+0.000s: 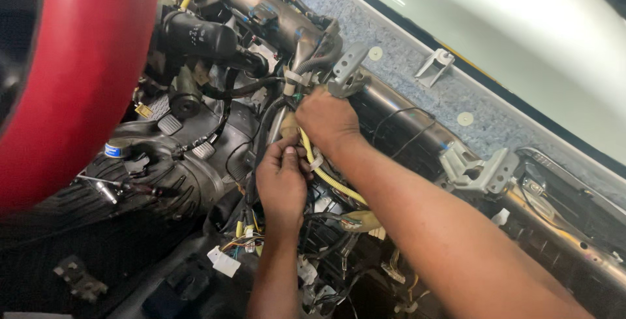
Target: The person works inside a vehicle with the dashboard removed, manipulating wiring harnesses and connectors near the center console and steering column. They connect and disconnect electrical plugs, route cables, and adjust components within the exposed dashboard cavity.
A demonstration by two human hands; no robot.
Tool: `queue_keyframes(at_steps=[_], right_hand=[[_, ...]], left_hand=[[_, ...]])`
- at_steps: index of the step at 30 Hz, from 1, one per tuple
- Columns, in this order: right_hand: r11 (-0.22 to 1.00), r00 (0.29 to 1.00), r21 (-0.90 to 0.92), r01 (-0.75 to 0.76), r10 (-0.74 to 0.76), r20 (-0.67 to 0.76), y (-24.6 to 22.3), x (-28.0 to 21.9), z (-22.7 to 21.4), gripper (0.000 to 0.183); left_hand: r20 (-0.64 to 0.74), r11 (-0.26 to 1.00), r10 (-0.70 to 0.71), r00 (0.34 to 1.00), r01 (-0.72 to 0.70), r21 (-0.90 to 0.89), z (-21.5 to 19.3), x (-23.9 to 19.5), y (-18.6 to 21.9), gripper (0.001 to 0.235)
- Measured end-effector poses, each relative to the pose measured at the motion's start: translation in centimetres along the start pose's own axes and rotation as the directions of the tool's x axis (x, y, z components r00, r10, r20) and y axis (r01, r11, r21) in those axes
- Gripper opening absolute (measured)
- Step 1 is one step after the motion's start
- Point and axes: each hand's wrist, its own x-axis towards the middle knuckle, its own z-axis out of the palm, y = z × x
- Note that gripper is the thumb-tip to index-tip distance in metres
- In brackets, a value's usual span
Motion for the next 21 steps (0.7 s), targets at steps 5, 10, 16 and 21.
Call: queue_keyframes(at_steps=[5, 10, 16, 21], right_hand=[[0.989, 0.991, -0.146, 0.009, -0.028, -0.127, 0.9, 0.0, 1.9, 0.026], [0.978, 0.983, -0.204, -0.034, -0.005, -0.186, 0.3, 0.3, 4.6, 0.027], [0.954, 0.996, -0.3, -0.018, -0.01, -0.091, -0.2, 0.4, 6.0, 0.02], [0.831, 0.995, -0.556, -0.029, -0.032, -0.099, -0.4, 0.2, 5.7, 0.025]], left_hand=[[-0.012, 1.0, -0.001, 1.0, 0.001, 0.015, 0.4, -0.1, 0.2, 0.026], [-0.026, 1.0, -0.001, 1.0, 0.002, 0.018, 0.2, 0.0, -0.1, 0.026], [-0.008, 1.0, 0.0, 1.0, 0.0, 0.008, 0.2, -0.3, 0.1, 0.026], [-0.028, 0.998, -0.006, 1.0, 0.008, 0.068, 0.5, -0.5, 0.6, 0.027]])
